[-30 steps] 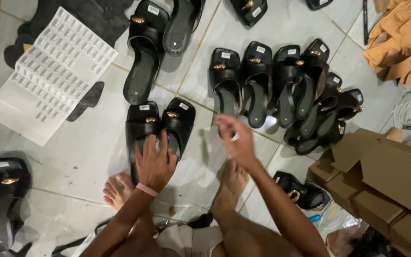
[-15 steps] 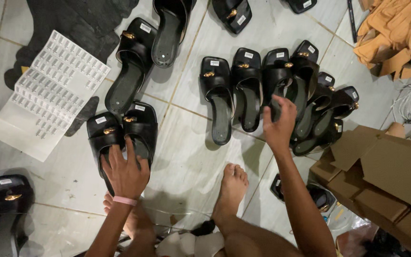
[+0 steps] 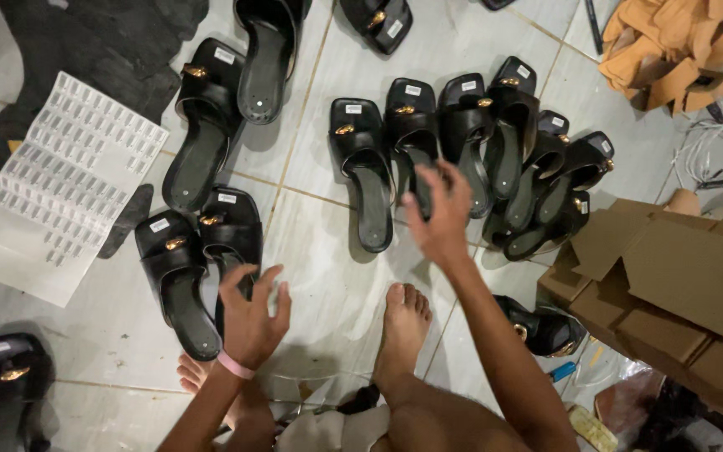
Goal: The person sits on the floor and organizes multiple black slippers by picking them up, checking a printed list, and arranging them into neat rows. They handle the slippers one at a time, occasionally flipping them over to inspect the soles and aligning them with others.
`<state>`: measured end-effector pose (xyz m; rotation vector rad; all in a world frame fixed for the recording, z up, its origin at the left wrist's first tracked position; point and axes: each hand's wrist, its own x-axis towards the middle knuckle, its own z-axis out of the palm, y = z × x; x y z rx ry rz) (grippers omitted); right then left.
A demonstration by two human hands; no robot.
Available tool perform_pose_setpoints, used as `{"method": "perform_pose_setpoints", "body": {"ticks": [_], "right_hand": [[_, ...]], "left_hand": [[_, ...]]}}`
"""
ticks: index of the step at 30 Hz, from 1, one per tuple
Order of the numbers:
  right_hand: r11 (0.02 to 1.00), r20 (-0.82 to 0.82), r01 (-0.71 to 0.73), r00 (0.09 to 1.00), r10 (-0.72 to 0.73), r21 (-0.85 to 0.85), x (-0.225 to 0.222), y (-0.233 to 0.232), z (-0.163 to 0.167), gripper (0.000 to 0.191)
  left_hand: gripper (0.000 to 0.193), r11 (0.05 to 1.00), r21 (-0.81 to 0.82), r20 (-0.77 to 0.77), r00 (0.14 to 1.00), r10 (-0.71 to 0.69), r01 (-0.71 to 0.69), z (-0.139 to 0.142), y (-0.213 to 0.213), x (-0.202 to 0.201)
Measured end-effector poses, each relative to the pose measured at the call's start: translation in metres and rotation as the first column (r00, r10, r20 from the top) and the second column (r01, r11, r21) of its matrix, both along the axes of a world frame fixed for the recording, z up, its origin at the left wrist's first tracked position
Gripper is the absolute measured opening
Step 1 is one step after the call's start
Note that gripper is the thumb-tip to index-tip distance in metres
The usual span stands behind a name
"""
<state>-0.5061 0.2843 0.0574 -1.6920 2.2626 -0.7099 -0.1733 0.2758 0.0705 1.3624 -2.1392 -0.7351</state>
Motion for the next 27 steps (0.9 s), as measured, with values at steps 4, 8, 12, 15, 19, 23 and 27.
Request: {"method": "perform_pose_setpoints", "body": {"ticks": [4,8,12,15,19,23,27], "right_hand": [[0.987,-0.065,0.146,0.987,-0.15,-0.065,-0.068,0.017,0.004,0.044],[0.927,-0.094,0.346,0.928,-0.361,-0.145,-0.133,0.056,0.002,0.043],[0.812,0.094,0.546,0.837,-0.539,-0.208,-0.16,0.082,-0.012,0.03],[0.795,0.321,0.575,0.802,-0.503,-0.191,-0.155,0.083,-0.017,0.033],[0.916,0.164,0.354,0.931,-0.326,-0.19,-0.143,0.065,-0.012,0.029],[0.939,0.19,0.336,0.929,-0.319,-0.069,-0.149,0.039,-0.008,0.028],[0.974,0.329,0.226,0.918,-0.224,0.033,-0.157,0.009,-0.011,0.05]], "left_hand": [[0.038,0.923,0.065,-0.053,0.925,-0.376,0.379,0.051,-0.047,0.005],[0.037,0.753,0.017,0.137,0.745,-0.653,0.658,0.095,-0.102,0.015],[0.034,0.617,0.094,0.156,0.601,-0.784,0.781,0.101,-0.117,-0.026],[0.034,0.63,0.029,-0.038,0.631,-0.775,0.776,0.079,-0.092,-0.102],[0.054,0.803,0.031,-0.179,0.793,-0.582,0.596,0.035,-0.029,-0.219],[0.064,0.969,-0.037,-0.029,0.969,-0.245,0.244,-0.01,-0.007,-0.273],[0.066,0.999,-0.03,0.012,0.999,-0.031,0.031,-0.025,-0.022,-0.254]]}}
